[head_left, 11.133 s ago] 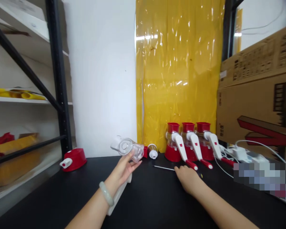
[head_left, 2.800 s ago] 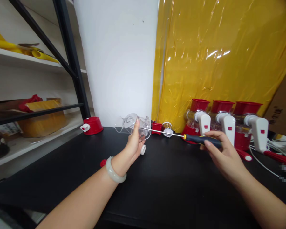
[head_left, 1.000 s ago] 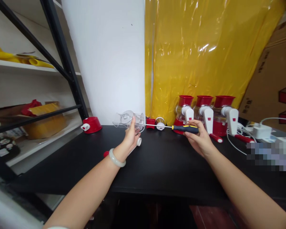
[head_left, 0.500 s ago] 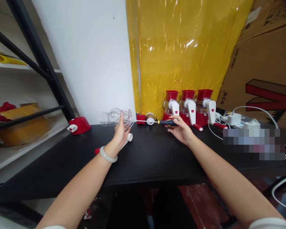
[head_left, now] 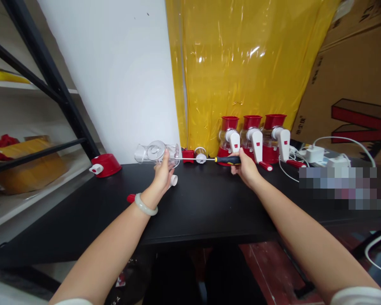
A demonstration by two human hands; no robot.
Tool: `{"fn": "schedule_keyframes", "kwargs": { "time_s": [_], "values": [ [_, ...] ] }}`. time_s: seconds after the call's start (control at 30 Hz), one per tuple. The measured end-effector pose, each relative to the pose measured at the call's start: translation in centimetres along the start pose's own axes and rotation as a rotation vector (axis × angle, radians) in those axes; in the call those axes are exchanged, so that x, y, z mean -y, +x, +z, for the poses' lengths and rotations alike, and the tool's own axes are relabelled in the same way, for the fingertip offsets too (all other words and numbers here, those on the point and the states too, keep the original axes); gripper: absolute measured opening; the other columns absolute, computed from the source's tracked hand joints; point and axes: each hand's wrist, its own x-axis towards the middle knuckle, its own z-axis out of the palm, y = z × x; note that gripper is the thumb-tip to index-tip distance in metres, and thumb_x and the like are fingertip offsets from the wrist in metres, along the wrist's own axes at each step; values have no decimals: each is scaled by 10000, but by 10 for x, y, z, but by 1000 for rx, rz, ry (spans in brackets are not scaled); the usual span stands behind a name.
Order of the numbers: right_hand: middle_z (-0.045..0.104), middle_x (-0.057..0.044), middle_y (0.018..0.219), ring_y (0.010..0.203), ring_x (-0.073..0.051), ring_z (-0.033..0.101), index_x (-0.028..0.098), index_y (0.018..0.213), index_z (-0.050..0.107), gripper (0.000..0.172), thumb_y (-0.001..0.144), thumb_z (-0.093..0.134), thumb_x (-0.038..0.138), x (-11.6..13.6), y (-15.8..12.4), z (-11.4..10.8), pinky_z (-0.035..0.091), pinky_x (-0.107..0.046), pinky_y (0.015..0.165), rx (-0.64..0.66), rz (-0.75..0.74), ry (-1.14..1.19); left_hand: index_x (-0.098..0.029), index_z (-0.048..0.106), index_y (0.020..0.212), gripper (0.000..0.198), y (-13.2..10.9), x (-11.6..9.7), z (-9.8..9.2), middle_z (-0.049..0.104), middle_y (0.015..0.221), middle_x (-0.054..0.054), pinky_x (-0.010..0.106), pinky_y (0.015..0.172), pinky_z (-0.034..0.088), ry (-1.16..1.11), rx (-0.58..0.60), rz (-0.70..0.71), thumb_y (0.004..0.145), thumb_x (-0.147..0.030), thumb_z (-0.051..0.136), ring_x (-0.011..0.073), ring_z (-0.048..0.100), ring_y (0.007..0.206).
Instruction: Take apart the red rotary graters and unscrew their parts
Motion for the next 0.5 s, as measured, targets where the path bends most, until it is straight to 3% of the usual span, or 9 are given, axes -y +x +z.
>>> {"fn": "schedule_keyframes", "kwargs": {
  "time_s": [0.07,0.2,0.27,0.33,0.4,0.47,0.5],
  "values": [
    [471,70,472,381,-103,414,227,858,565,379,769,641,587,-3,1,0,331,-252,429,-28,-44,-81,-204,555,902,510,1,0,-1,577,802,-7,301,840,448,-6,-18,-3,657,-590,780,136,593,813],
    [652,42,789,671,-149,642,299,1038,550,495,609,788,361,2,-3,1,471,-262,575,79,-71,120,-199,544,857,541,3,1,-2,553,771,-21,299,836,454,-13,-22,6,617,-615,793,136,593,814],
    [670,12,857,745,-172,670,291,1023,575,423,658,741,426,4,-4,0,501,-284,605,111,-56,136,-198,547,841,545,3,1,-3,550,761,-21,297,825,457,-16,-2,16,605,-622,795,136,591,797],
    [643,-8,715,597,-162,627,243,941,617,366,757,633,559,2,-2,-1,466,-280,516,65,-44,29,-198,551,829,544,4,2,-3,559,764,-14,300,821,459,-18,5,25,598,-625,796,139,593,788],
    [533,18,522,425,-124,493,199,853,646,431,805,565,620,-1,0,-2,375,-262,419,2,-49,-117,-195,563,841,551,4,2,-3,576,779,-4,302,825,457,-13,3,29,592,-629,794,140,594,789],
    [488,44,492,396,-97,432,193,847,661,380,777,636,566,-3,0,-2,349,-246,406,-23,-73,-157,-190,579,864,571,3,1,-3,590,791,-1,302,829,455,-3,2,24,583,-640,790,137,593,787],
    [537,41,555,441,-98,480,208,887,665,330,736,698,501,-3,0,-2,385,-241,437,-7,-84,-109,-188,586,871,580,3,1,-3,594,793,-1,300,830,454,1,5,21,579,-647,787,135,592,785]
  ]
}}
